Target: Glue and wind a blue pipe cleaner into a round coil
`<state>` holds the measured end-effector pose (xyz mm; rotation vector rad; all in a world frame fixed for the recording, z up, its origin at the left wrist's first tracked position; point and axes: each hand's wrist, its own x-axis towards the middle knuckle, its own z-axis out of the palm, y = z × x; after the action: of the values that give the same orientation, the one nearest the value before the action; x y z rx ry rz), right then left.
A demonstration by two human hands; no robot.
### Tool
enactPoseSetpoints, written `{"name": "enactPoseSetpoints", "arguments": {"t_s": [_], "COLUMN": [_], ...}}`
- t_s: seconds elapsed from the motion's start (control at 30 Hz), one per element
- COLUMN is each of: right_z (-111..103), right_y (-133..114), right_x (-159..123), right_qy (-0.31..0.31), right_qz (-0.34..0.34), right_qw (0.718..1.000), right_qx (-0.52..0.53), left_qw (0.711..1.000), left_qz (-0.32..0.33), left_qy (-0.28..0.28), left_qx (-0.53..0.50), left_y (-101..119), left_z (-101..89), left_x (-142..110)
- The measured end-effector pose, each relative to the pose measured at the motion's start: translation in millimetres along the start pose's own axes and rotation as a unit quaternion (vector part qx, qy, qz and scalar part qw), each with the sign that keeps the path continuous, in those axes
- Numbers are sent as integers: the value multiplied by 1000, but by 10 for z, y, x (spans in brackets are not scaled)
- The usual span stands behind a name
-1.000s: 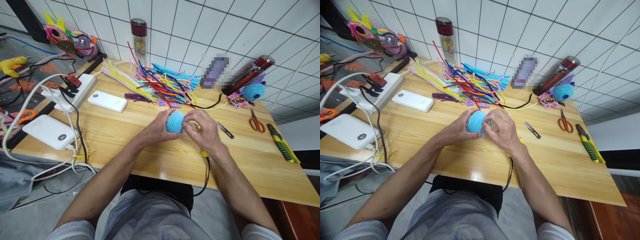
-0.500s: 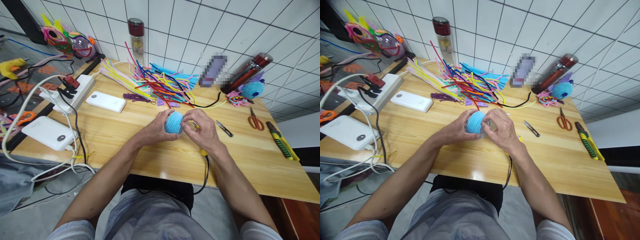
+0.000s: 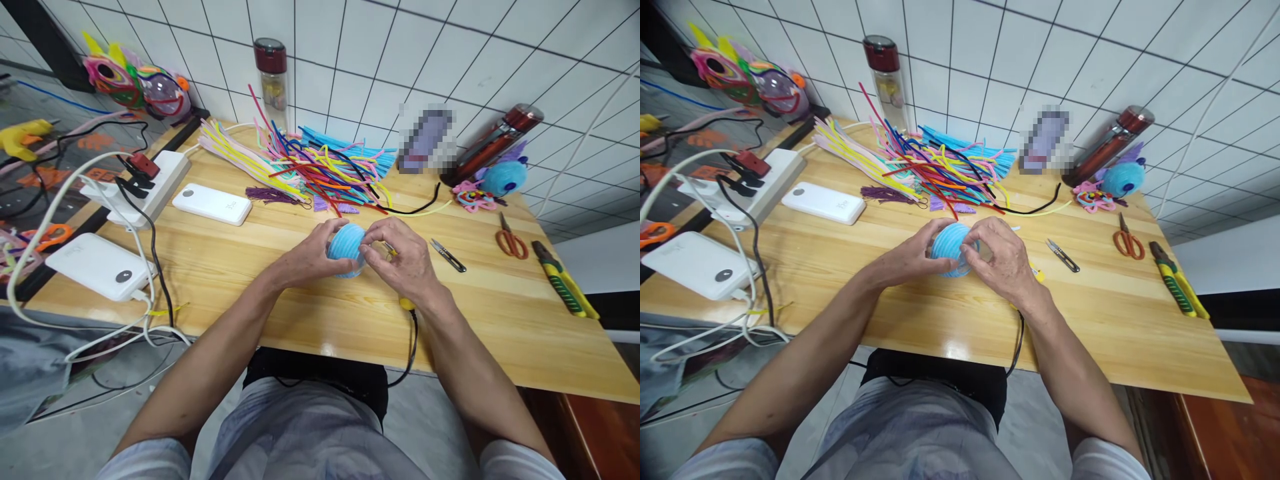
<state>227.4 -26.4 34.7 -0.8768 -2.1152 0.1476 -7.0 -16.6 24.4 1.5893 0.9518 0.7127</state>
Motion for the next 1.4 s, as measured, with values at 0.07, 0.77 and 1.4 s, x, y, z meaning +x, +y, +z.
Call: {"name": "enactPoseSetpoints", "arguments": {"t_s": [0.07,0.77,1.4], "right_z": [-1,32,38], "right_y": [-13,-33,-40], "right_x": [1,-32,-28], "right_qy": [0,5,7], "right_qz": [1,15,14], "right_qw": [1000,1000,1000], "right_qx": [2,11,20], "left_qw": [1000,999,998], "left_qz": [-1,23,-2], "left_qy": [0,-16,-19], "left_qx": [-12,-21,-62], "left_y": [13,-54,21], "left_z": [-6,-10,-5], "left_x": [-2,26,8]}}
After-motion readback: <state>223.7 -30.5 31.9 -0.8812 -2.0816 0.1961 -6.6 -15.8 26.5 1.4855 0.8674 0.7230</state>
